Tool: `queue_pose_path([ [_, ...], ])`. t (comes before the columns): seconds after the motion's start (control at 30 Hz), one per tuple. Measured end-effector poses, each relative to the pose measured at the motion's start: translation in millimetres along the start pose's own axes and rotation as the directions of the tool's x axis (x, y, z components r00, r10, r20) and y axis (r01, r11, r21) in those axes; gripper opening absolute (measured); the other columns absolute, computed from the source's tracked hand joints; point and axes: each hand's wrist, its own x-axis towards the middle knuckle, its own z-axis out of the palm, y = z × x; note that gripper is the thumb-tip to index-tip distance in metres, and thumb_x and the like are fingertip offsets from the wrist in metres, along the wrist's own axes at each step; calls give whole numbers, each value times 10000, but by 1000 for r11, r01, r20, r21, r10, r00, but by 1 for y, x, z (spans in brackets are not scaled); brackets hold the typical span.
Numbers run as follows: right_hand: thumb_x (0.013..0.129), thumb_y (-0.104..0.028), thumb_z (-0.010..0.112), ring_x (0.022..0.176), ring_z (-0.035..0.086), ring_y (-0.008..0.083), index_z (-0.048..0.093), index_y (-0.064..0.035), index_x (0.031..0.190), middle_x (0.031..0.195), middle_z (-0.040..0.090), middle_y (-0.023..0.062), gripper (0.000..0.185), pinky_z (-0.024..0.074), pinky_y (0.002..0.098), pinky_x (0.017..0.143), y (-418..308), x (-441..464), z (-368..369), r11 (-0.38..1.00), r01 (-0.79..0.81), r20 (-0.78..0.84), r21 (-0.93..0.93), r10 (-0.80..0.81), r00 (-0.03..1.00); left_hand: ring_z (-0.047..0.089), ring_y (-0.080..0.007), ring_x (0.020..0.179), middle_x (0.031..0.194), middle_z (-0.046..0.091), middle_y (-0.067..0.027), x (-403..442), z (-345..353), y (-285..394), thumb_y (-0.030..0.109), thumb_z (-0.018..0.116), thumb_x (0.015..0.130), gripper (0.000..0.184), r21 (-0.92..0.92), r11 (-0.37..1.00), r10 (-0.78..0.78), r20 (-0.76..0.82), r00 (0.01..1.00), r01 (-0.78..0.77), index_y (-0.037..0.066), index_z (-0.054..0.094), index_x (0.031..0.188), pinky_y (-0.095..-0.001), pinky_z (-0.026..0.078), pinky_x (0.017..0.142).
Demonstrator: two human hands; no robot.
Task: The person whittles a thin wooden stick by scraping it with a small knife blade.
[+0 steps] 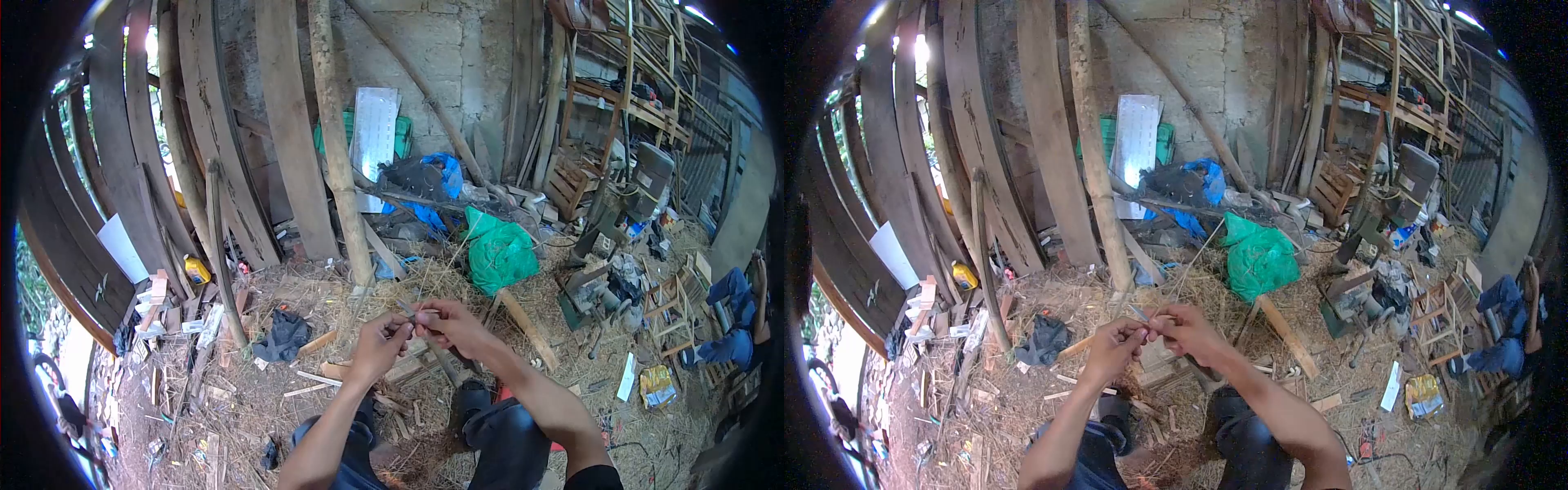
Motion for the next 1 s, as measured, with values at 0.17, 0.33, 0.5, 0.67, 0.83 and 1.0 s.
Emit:
queue_pose_path([
  [0.17,930,-167,542,488,356,30,593,0,1004,713,542,-17,190,256,190,425,-8,3,-8,996,-39,25,85,37,999,517,-66,569,694,571,-11,-5,2,-2,96,603,882,117,28,1000,6,2,1000,-6,-1,613,945,-219,426,504],
  [0.33,925,-187,553,486,324,26,591,26,979,712,526,-29,223,254,192,426,-10,9,-52,993,45,-151,113,-27,988,514,-62,577,696,571,-16,-15,0,0,100,620,873,121,-11,999,-34,51,998,34,-6,614,931,-220,422,507],
  [0.5,923,-182,555,501,337,16,568,6,1004,774,548,-19,206,267,179,426,-14,-1,-74,990,60,-305,131,-17,952,515,-63,559,691,567,-18,-21,-11,8,92,600,880,130,-104,979,-163,104,981,173,-35,601,900,-213,416,486],
  [0.67,926,-158,549,501,363,32,562,-14,969,747,545,-10,151,263,179,422,-18,-7,-33,985,78,-162,156,-53,985,495,-65,572,732,550,-14,-13,-7,8,114,583,897,136,-159,974,-143,137,980,164,-18,588,932,-210,413,512],
  [0.83,926,-146,547,488,374,36,569,-12,938,720,552,-5,136,264,186,413,-9,-5,6,1000,1,-4,-16,-1,1000,476,-67,588,751,538,-11,-9,-2,8,146,562,918,148,-325,919,-176,164,971,222,1,577,942,-206,406,539],
  [1.0,920,-160,561,466,347,24,589,-13,936,706,554,-18,151,256,182,409,-19,-4,-11,997,-37,-54,61,41,998,472,-69,580,734,540,-15,-10,-4,14,159,560,921,147,-299,915,-199,250,948,271,14,582,935,-204,400,533],
])
